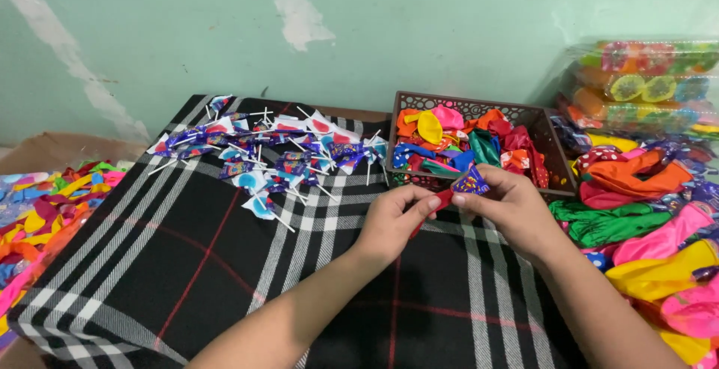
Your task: Assembling party favors by attaching small decorative flags to colorful balloons.
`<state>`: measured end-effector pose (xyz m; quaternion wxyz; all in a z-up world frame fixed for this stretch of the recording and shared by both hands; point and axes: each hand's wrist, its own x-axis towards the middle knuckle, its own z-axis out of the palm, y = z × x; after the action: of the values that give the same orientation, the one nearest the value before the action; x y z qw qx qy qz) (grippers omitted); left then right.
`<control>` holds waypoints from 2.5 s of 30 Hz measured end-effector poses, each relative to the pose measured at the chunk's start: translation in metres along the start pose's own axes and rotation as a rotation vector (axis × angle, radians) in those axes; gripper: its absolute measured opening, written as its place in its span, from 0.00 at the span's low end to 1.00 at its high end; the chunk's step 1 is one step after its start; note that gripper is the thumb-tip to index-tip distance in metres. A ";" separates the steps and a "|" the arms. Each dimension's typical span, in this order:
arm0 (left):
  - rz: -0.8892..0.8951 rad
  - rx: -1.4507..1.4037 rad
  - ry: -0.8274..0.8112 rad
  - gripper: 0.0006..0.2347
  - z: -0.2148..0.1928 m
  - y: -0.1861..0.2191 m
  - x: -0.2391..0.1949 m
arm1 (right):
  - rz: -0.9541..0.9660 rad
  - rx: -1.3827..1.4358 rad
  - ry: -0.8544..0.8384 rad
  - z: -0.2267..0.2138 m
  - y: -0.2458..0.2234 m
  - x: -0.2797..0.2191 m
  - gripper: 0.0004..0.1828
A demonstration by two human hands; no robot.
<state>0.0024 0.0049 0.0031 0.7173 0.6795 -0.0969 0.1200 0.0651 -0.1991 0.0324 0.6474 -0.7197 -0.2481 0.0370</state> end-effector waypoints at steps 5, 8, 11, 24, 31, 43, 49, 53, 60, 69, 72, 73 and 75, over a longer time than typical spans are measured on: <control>-0.027 -0.006 0.039 0.06 0.000 -0.008 0.000 | 0.005 0.006 0.102 0.015 -0.015 -0.006 0.20; -0.041 -0.058 0.072 0.07 -0.001 -0.004 0.001 | -0.278 -0.226 0.267 0.018 -0.016 -0.010 0.22; -0.050 -0.113 0.092 0.09 -0.001 0.001 -0.001 | -0.595 -0.566 0.371 0.020 -0.001 -0.014 0.13; -0.077 -0.328 0.028 0.09 0.011 -0.022 -0.004 | -0.803 -0.676 0.396 0.038 0.014 -0.010 0.05; -0.060 -0.316 -0.021 0.08 0.017 -0.026 -0.006 | -0.954 -0.740 0.474 0.029 -0.001 -0.011 0.06; 0.282 0.069 0.081 0.05 0.004 -0.002 -0.003 | -0.855 -0.551 0.341 0.042 -0.016 -0.017 0.04; 0.429 0.170 0.086 0.04 0.001 -0.006 -0.001 | -0.822 -0.511 0.328 0.045 -0.020 -0.023 0.04; 0.460 0.133 0.062 0.03 0.004 -0.007 -0.002 | -0.819 -0.480 0.326 0.046 -0.019 -0.023 0.04; 0.548 0.182 0.027 0.02 -0.001 -0.018 0.003 | -0.828 -0.456 0.297 0.048 -0.014 -0.025 0.05; 0.513 0.159 0.016 0.03 -0.007 -0.002 0.001 | -0.892 -0.435 0.253 0.049 -0.017 -0.027 0.05; 0.310 0.002 -0.055 0.07 -0.001 -0.019 0.000 | -0.895 -0.496 0.289 0.047 -0.015 -0.023 0.04; 0.310 0.002 -0.055 0.07 0.002 -0.012 -0.003 | -0.896 -0.496 0.290 0.045 -0.014 -0.021 0.04; 0.063 -0.281 -0.251 0.18 0.009 0.001 -0.009 | -0.903 -0.544 0.301 0.042 -0.013 -0.018 0.03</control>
<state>-0.0061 -0.0045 0.0020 0.7832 0.5790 -0.2228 0.0418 0.0299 -0.1673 0.0335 0.4178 -0.6806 -0.4373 -0.4134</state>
